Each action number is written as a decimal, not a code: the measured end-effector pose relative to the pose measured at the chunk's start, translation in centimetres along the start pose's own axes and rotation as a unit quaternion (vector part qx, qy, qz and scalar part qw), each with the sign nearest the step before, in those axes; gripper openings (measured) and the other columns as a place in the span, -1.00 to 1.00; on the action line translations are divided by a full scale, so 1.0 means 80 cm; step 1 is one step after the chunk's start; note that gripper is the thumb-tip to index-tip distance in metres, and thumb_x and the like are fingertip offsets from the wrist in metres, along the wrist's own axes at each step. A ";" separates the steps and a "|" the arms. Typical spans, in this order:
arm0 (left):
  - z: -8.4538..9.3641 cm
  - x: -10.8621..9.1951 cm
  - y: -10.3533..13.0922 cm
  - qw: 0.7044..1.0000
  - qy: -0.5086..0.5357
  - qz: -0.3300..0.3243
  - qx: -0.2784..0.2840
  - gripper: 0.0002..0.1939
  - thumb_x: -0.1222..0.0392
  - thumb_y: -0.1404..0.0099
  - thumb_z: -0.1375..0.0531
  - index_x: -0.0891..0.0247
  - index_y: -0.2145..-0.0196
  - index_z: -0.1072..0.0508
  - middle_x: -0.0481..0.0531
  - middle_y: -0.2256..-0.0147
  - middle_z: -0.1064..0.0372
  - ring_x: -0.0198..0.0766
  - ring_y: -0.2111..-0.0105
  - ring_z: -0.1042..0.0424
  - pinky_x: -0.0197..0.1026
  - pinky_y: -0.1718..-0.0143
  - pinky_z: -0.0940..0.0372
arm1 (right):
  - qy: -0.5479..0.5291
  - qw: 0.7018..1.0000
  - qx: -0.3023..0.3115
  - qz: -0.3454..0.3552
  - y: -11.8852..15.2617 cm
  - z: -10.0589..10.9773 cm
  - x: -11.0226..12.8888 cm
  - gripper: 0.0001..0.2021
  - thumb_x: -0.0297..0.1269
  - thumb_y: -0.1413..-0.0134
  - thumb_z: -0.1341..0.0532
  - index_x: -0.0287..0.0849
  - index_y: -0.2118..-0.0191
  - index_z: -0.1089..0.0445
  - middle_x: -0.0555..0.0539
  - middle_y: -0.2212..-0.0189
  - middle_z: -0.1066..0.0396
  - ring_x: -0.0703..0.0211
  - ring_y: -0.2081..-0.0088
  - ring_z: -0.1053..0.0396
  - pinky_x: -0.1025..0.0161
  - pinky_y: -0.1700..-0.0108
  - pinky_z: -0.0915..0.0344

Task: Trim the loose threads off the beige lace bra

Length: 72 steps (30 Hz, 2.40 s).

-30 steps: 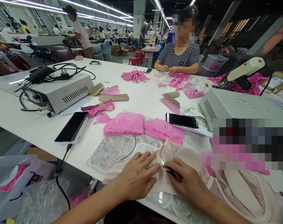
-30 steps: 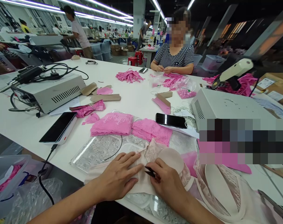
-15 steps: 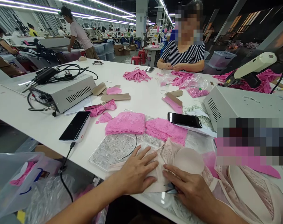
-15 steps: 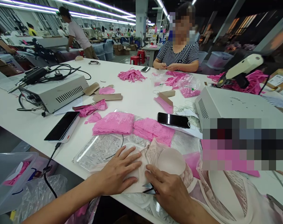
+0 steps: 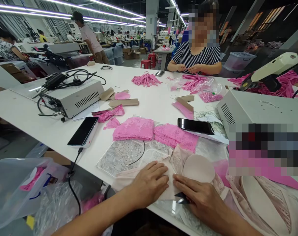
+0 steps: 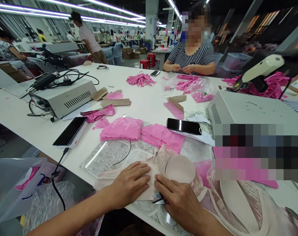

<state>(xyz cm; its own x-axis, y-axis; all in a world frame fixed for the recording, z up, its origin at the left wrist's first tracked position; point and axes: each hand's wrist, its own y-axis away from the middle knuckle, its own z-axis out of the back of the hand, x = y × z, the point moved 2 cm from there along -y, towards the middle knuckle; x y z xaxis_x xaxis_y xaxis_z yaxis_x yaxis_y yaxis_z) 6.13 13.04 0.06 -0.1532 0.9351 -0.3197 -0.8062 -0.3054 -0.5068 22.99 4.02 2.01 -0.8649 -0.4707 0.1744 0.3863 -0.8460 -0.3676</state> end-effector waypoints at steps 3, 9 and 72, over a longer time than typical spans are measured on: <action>0.003 0.003 0.000 1.000 -0.017 0.010 0.018 -0.90 0.24 -0.33 -0.08 0.29 0.25 -0.36 0.11 0.08 -0.39 -0.18 0.01 -0.33 -0.11 -0.04 -0.23 | 0.004 1.000 0.000 0.005 0.001 0.000 0.001 -0.50 -0.66 0.20 0.02 -0.28 0.13 -0.46 -0.20 0.11 -0.50 0.11 0.21 -0.51 0.22 0.24 -0.50; -0.001 0.010 -0.009 0.996 -0.050 0.032 0.060 -0.80 0.20 -0.30 -0.15 0.30 0.13 -0.34 0.15 0.04 -0.37 -0.12 0.04 -0.35 -0.08 0.12 -0.30 | 0.028 0.999 -0.021 0.021 0.002 -0.002 0.002 -0.50 -0.67 0.22 0.04 -0.30 0.16 -0.47 -0.23 0.15 -0.51 0.12 0.23 -0.52 0.26 0.27 -0.50; 0.057 0.009 0.044 0.999 -0.015 -0.004 0.042 -0.80 0.35 -0.32 -0.06 0.30 0.13 -0.41 0.13 0.05 -0.42 -0.13 -0.01 -0.34 0.00 -0.05 -0.23 | -0.014 0.997 -0.070 -0.027 0.010 0.007 -0.001 -0.55 -0.65 0.13 0.06 -0.19 0.18 -0.40 -0.13 0.34 -0.51 0.28 0.37 -0.49 0.46 0.45 -0.36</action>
<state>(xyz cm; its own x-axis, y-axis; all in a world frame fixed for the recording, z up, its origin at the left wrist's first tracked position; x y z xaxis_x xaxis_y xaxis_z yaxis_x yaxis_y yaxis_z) 0.60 13.45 1.74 -0.1629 0.9430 -0.2901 -0.8524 -0.2826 -0.4400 23.53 3.22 2.18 -0.8729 -0.4342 0.2223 0.2891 -0.8276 -0.4812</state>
